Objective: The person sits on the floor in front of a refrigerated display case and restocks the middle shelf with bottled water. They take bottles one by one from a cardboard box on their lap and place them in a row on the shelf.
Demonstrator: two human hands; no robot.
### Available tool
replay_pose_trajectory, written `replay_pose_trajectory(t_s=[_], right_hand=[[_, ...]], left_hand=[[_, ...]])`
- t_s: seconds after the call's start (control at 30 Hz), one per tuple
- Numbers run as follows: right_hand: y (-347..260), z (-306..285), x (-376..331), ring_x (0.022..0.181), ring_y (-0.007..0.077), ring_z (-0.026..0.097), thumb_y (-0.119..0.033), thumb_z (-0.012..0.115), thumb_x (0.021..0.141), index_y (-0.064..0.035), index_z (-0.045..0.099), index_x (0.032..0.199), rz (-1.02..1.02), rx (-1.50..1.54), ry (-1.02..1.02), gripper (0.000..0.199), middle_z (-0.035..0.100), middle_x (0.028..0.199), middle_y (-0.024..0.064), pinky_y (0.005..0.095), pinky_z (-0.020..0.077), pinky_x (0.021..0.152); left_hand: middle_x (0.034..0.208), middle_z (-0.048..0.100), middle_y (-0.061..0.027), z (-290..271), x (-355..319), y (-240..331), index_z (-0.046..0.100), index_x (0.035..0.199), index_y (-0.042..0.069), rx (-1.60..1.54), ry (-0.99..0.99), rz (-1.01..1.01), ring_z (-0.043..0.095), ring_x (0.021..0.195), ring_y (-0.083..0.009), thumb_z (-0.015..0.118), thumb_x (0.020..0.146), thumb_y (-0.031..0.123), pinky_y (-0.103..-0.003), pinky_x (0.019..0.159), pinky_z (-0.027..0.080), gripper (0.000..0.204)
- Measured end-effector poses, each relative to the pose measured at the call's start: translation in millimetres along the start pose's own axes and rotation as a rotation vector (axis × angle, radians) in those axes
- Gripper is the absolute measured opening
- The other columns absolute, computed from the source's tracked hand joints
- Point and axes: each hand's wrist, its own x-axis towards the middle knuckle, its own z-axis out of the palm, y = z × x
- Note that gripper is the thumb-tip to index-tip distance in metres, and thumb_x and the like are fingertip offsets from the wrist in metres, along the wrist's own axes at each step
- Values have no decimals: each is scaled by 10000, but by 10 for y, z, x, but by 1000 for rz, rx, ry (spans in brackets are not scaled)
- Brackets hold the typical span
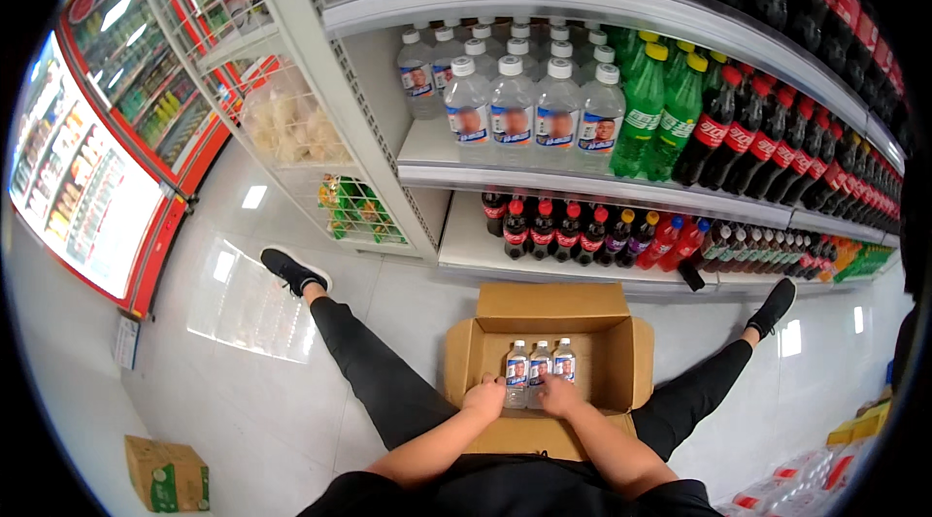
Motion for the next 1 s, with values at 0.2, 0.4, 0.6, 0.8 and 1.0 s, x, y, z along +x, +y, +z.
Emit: replay_pose_trajectory(t_s=[0.2,0.4,0.6,0.8,1.0], right_hand=[[102,181,-18,1213,422,622,-342,621,915,-58,635,1282,-31,-72,-166,464,648,1303,250,512,514,1025],[258,350,99,1174,411,648,-329,620,901,-54,673,1218,54,-67,-153,423,677,1250,252,503,517,1012],[164,276,108,1149,417,659,-315,607,898,-51,672,1212,53,-79,-174,416,680,1226,265,507,520,1004],[-26,202,59,1182,402,646,-313,598,895,-64,679,1242,75,-91,-226,435,680,1242,251,492,518,1015],[84,284,140,1181,403,647,-322,595,903,-52,688,1232,64,-118,-227,435,681,1247,246,489,518,1016]], left_hand=[[1175,700,-193,50,-10,8,622,1195,13,77,-16,-6,740,1010,-356,548,964,124,-458,805,613,267],[1139,739,-201,-58,20,58,630,1246,22,127,-175,-87,742,1045,-320,531,970,91,-444,812,614,301],[1068,756,-185,-616,-170,43,718,1127,66,80,-123,17,746,956,-358,594,929,262,-480,802,598,305],[851,725,-189,-2166,-519,-120,661,973,99,-409,531,-106,716,843,-407,678,861,293,-486,726,567,225],[804,634,-197,-3955,-552,-270,584,922,17,-179,1437,323,661,737,-414,646,889,132,-464,663,523,135]])
